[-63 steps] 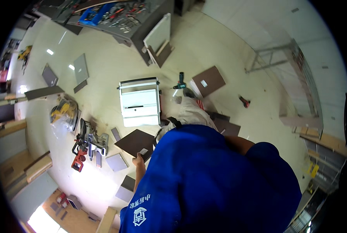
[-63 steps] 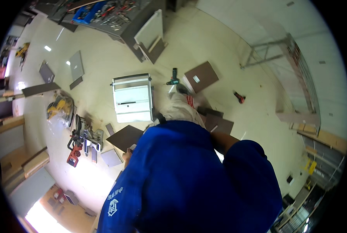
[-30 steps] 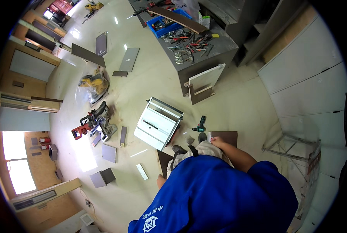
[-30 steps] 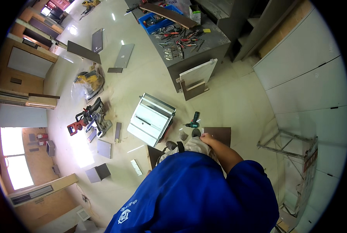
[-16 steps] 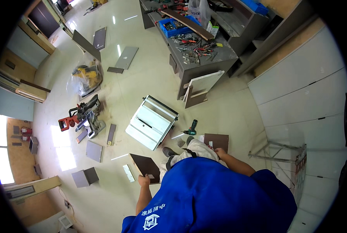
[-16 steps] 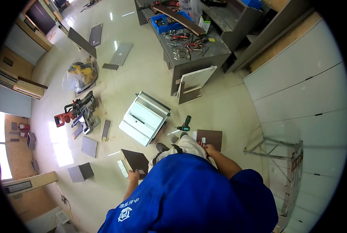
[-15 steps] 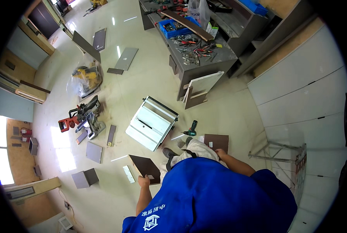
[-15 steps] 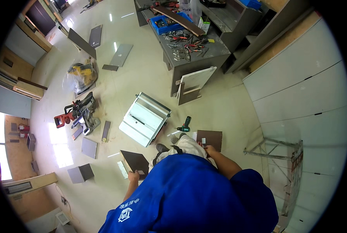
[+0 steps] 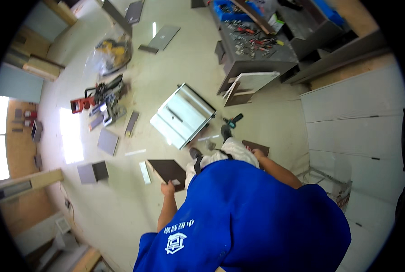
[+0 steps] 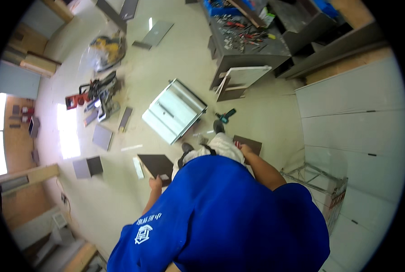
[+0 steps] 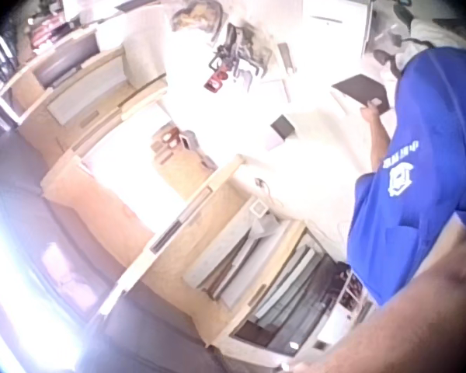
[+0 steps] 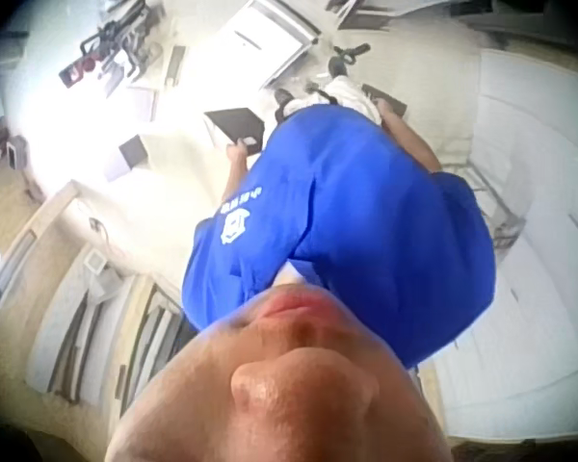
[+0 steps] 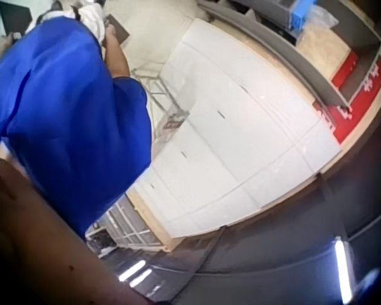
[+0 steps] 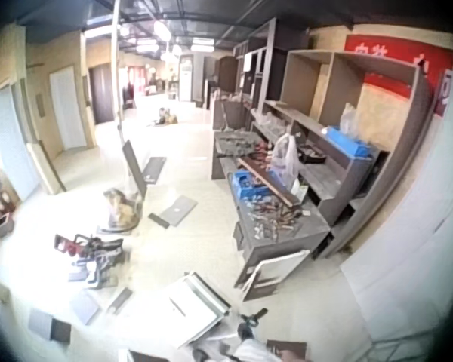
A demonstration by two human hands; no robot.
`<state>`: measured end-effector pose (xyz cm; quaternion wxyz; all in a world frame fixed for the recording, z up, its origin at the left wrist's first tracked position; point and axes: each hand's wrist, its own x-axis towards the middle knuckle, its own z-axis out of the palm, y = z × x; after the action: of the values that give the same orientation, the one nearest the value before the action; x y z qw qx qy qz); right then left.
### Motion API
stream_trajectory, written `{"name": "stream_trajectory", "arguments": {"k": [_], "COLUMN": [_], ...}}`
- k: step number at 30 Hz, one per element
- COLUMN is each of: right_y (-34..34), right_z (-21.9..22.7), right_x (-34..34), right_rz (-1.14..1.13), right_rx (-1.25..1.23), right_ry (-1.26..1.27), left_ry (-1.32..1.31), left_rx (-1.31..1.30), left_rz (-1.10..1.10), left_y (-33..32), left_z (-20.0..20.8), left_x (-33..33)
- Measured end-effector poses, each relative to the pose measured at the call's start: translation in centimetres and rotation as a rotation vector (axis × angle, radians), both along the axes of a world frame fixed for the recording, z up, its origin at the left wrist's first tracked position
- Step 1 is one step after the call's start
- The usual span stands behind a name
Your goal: The person handles brown wooden panels, aligns them, and uses a table saw to cut a panel. The person moves between standing and sitting positions while assembling parts on the floor.
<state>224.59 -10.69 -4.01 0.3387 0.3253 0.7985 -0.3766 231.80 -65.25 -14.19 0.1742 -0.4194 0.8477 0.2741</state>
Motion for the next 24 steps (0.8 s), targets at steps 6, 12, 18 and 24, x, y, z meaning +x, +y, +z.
{"name": "stream_trajectory", "arguments": {"k": [6, 12, 18, 24], "right_y": [6.3, 9.5, 14.5, 17.4], "right_z": [-5.9, -7.4, -9.1, -8.5], "right_x": [0.3, -6.0, -13.9, -20.3], "right_rz": [0.055, 0.082, 0.002, 0.07], "right_rx": [-0.014, -0.053, -0.198, -0.423], "right_ry": [0.081, -0.113, -0.082, -0.29], "left_ry": [-0.118, -0.096, -0.087, 0.122], "left_rx": [0.047, 0.018, -0.153, -0.227], "left_rz": [0.129, 0.205, 0.191, 0.229], "left_y": [4.5, 9.7, 13.5, 16.0], "left_z": [2.3, 6.4, 10.2, 16.3], "left_x": [0.2, -0.5, -2.3, -1.1]}}
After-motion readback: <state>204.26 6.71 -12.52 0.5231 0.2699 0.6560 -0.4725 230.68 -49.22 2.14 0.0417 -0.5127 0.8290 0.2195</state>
